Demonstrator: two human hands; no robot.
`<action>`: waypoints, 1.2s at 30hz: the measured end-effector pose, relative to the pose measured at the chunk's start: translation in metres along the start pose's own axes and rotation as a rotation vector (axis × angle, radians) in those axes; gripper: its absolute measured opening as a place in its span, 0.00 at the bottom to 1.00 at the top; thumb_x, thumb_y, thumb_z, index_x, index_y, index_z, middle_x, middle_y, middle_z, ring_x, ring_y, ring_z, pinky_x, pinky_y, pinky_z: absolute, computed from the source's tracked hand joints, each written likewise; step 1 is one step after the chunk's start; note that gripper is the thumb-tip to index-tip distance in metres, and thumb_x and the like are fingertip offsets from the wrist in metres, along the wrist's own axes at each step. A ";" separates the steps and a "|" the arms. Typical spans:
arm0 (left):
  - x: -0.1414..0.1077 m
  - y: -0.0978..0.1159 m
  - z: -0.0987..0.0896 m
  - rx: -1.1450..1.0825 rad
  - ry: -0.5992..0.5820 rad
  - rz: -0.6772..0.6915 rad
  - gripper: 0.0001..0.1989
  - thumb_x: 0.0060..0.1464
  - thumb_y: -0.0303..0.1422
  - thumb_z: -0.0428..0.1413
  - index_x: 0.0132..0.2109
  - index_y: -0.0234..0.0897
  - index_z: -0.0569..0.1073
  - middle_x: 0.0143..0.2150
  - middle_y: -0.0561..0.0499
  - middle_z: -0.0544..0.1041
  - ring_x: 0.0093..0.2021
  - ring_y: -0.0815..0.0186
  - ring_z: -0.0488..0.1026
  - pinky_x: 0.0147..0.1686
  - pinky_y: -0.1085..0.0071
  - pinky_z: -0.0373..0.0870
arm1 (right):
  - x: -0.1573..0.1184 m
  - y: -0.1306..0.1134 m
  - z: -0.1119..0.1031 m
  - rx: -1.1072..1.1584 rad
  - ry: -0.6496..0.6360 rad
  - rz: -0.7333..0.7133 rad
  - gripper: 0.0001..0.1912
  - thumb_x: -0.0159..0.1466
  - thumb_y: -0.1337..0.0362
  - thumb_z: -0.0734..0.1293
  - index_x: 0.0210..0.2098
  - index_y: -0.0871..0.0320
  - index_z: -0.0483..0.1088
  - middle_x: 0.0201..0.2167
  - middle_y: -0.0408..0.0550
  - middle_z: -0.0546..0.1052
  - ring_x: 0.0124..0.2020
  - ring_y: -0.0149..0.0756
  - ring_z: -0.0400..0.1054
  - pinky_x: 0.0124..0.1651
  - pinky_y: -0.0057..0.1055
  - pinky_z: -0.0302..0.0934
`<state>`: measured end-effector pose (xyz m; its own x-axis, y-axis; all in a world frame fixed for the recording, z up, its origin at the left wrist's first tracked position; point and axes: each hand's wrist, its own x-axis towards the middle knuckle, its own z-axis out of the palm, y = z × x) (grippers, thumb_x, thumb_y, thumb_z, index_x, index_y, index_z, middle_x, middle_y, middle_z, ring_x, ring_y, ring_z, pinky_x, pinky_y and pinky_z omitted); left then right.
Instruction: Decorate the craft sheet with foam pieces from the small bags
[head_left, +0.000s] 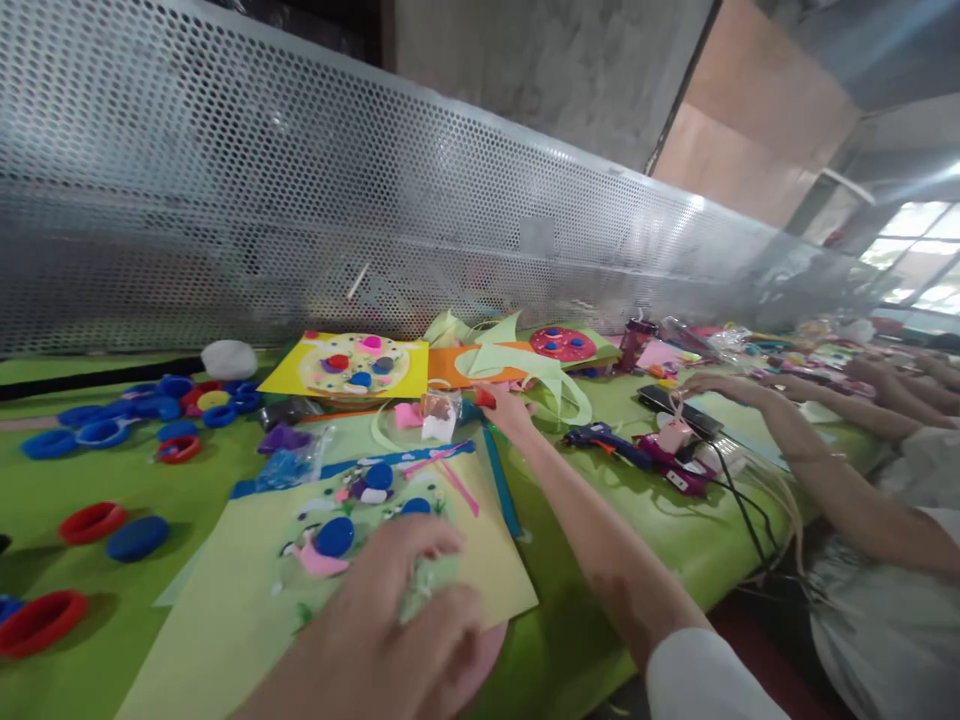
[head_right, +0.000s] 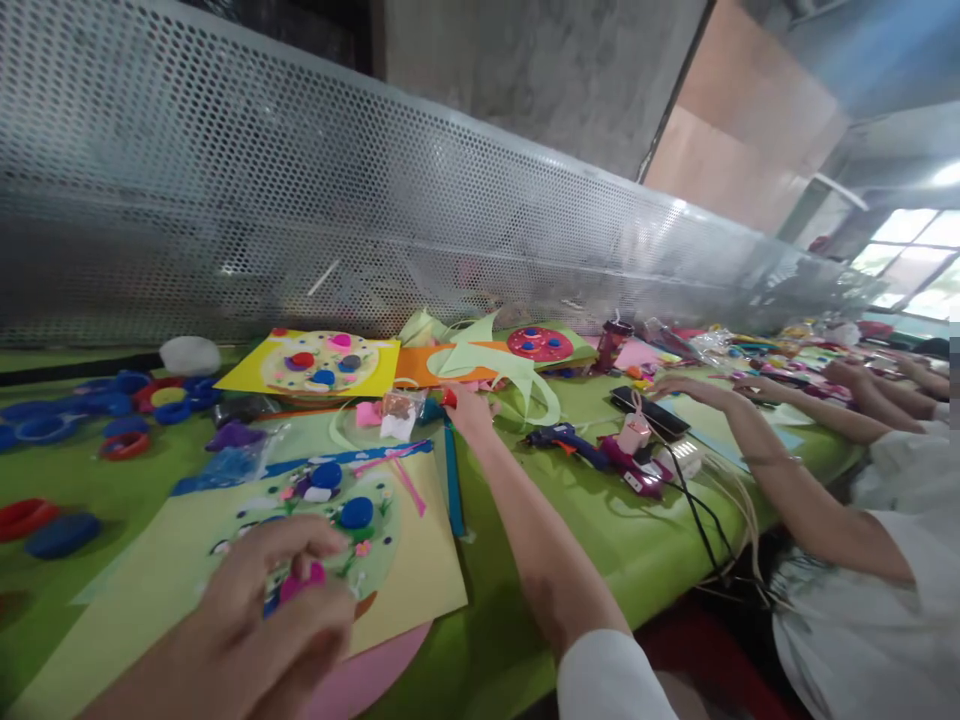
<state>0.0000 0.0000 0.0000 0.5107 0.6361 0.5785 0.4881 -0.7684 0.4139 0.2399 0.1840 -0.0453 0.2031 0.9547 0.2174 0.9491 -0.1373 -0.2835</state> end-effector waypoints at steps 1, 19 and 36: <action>0.003 -0.012 0.000 0.038 -0.003 0.047 0.07 0.58 0.33 0.48 0.35 0.44 0.70 0.46 0.49 0.67 0.43 0.63 0.70 0.37 0.71 0.71 | -0.001 0.000 -0.001 0.027 0.019 -0.010 0.16 0.64 0.61 0.62 0.50 0.60 0.64 0.48 0.51 0.69 0.44 0.39 0.67 0.44 0.42 0.65; 0.020 -0.087 -0.009 -0.443 -0.007 -0.730 0.20 0.50 0.54 0.50 0.39 0.44 0.72 0.32 0.51 0.72 0.33 0.61 0.70 0.25 0.75 0.70 | -0.099 -0.055 -0.058 1.000 -0.513 -0.770 0.15 0.58 0.73 0.64 0.45 0.58 0.68 0.44 0.48 0.70 0.44 0.32 0.67 0.45 0.28 0.63; 0.013 -0.067 0.002 -0.714 -0.066 -0.700 0.19 0.50 0.49 0.54 0.26 0.38 0.62 0.20 0.58 0.62 0.20 0.70 0.57 0.20 0.77 0.55 | -0.120 -0.072 -0.041 0.648 -0.115 -0.758 0.13 0.55 0.59 0.70 0.30 0.58 0.62 0.48 0.57 0.63 0.57 0.42 0.54 0.56 0.39 0.53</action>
<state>-0.0245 0.0598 -0.0219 0.3194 0.9475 0.0121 0.1654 -0.0683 0.9839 0.1573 0.0688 -0.0128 -0.4578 0.7553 0.4690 0.4972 0.6549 -0.5691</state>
